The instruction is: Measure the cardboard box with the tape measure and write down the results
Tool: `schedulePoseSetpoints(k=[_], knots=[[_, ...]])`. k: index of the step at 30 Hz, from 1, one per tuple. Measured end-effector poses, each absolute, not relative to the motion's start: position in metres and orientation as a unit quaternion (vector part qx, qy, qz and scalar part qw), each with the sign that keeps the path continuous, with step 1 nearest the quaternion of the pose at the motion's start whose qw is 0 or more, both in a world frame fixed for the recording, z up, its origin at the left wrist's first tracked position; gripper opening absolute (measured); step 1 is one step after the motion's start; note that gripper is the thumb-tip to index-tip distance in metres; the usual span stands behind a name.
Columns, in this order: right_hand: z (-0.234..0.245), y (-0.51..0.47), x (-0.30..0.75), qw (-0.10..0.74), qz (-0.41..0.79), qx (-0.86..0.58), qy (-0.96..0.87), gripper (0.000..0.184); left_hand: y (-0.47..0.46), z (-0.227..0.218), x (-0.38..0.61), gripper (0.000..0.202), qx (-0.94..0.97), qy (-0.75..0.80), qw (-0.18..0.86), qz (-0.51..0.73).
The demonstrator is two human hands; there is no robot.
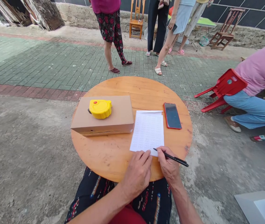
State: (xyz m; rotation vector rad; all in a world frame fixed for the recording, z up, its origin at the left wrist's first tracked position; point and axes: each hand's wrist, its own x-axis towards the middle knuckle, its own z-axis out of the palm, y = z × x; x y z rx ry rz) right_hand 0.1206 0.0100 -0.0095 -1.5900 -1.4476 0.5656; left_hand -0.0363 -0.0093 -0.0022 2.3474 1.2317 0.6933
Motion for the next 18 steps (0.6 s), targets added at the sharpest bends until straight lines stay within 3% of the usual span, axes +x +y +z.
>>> schedulePoseSetpoints(k=[18], knots=[[-0.0098, 0.0121, 0.1199, 0.409, 0.212, -0.640, -0.615, 0.022, -0.0092, -0.0023, -0.0367, 0.038, 0.839, 0.438, 0.212, 0.243]])
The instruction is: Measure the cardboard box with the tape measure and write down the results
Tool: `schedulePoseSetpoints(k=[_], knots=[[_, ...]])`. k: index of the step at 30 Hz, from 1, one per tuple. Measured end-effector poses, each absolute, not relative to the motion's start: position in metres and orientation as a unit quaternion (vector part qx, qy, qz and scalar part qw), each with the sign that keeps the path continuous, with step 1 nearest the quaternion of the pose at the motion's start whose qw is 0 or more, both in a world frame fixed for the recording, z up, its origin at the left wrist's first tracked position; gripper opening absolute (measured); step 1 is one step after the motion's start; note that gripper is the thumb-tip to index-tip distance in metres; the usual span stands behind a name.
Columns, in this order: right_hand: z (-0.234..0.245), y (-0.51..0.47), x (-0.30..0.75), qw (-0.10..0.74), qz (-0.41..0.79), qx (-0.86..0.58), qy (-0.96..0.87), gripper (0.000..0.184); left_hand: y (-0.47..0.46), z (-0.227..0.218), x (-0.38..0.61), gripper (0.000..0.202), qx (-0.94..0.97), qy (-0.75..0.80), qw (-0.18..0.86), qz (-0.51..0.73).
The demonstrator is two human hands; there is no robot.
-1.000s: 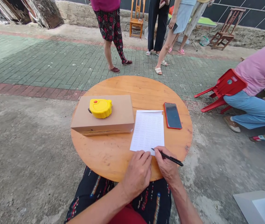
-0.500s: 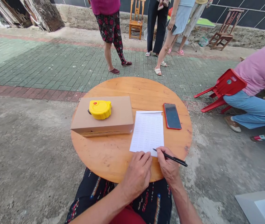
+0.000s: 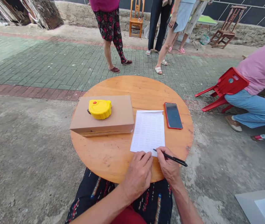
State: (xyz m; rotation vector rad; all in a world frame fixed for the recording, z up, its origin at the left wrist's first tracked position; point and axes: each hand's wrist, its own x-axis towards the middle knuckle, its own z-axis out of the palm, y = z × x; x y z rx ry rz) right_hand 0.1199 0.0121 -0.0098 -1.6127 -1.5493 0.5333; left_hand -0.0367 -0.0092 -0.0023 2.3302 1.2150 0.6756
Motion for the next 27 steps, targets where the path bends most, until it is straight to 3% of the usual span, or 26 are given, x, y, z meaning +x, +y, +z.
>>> schedulePoseSetpoints(k=[17, 27], knots=[[-0.0093, 0.0118, 0.1210, 0.390, 0.198, -0.639, -0.633, 0.023, -0.0089, -0.0031, -0.0366, 0.038, 0.839, 0.439, 0.201, 0.249], [-0.0145, 0.0082, 0.1223, 0.443, 0.237, -0.653, -0.566, 0.021, -0.0082, -0.0021, -0.0354, 0.037, 0.840, 0.444, 0.196, 0.244]])
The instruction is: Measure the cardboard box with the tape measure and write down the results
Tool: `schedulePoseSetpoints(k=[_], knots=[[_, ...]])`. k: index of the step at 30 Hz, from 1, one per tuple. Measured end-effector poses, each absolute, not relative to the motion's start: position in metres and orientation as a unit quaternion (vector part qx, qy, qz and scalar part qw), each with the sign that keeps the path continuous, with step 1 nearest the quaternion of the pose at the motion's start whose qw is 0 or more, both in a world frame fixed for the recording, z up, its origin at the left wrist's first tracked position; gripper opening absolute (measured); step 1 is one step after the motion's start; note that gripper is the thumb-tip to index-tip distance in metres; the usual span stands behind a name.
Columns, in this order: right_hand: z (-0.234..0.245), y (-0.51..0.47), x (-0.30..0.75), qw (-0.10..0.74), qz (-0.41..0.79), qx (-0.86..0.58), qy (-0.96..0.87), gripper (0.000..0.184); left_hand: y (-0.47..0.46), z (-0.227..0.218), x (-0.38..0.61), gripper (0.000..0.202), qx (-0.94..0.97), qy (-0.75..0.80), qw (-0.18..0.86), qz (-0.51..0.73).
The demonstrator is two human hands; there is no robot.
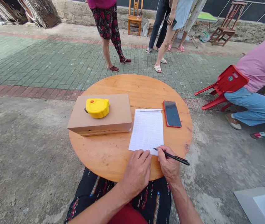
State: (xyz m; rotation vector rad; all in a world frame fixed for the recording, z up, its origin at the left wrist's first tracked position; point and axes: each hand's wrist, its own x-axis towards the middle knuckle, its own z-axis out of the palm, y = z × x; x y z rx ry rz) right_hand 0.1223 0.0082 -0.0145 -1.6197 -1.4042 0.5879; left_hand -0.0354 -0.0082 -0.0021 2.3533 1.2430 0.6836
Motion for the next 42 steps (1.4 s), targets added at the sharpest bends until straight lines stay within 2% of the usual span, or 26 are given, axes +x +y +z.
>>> schedulePoseSetpoints(k=[21, 26, 32, 42], knots=[[-0.011, 0.011, 0.121, 0.407, 0.193, -0.653, -0.608, 0.022, -0.008, -0.002, -0.035, 0.038, 0.839, 0.444, 0.204, 0.241], [-0.013, 0.011, 0.123, 0.417, 0.235, -0.661, -0.578, 0.022, -0.008, -0.001, -0.035, 0.037, 0.837, 0.445, 0.210, 0.239], [-0.011, 0.011, 0.121, 0.415, 0.212, -0.653, -0.598, 0.022, -0.008, -0.001, -0.035, 0.037, 0.839, 0.446, 0.200, 0.239], [-0.020, 0.006, 0.124, 0.469, 0.255, -0.670, -0.516, 0.022, -0.008, 0.002, -0.034, 0.039, 0.840, 0.449, 0.204, 0.225]])
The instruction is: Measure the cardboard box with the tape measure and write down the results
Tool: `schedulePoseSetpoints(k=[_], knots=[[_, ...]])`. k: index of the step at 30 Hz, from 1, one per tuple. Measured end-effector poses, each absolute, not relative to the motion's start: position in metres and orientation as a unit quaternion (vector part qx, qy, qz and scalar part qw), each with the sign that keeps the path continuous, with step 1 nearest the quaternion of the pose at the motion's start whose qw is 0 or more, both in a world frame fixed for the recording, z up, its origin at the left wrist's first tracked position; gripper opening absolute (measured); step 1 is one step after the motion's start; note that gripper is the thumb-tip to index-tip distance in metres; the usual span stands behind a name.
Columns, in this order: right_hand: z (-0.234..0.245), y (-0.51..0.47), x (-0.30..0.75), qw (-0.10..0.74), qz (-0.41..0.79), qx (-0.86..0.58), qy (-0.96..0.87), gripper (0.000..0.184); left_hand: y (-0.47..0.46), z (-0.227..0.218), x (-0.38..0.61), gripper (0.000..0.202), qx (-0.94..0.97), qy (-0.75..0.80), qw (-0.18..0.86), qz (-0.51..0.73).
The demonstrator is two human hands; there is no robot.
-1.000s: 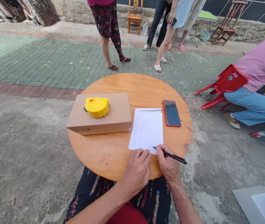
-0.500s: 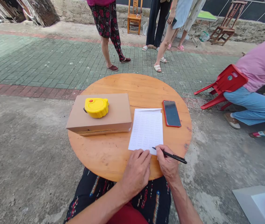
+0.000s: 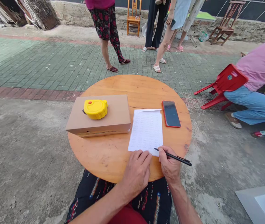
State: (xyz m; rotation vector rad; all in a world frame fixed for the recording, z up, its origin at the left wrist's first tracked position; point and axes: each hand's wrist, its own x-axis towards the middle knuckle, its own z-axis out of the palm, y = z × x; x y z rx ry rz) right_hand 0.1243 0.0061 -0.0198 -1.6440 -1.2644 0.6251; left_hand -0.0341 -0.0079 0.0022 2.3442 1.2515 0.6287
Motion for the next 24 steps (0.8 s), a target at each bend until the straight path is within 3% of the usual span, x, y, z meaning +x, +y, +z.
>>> schedulePoseSetpoints(k=[24], knots=[[-0.0092, 0.0121, 0.1195, 0.436, 0.201, -0.670, -0.566, 0.021, -0.0058, 0.0047, -0.0332, 0.035, 0.841, 0.455, 0.204, 0.212]])
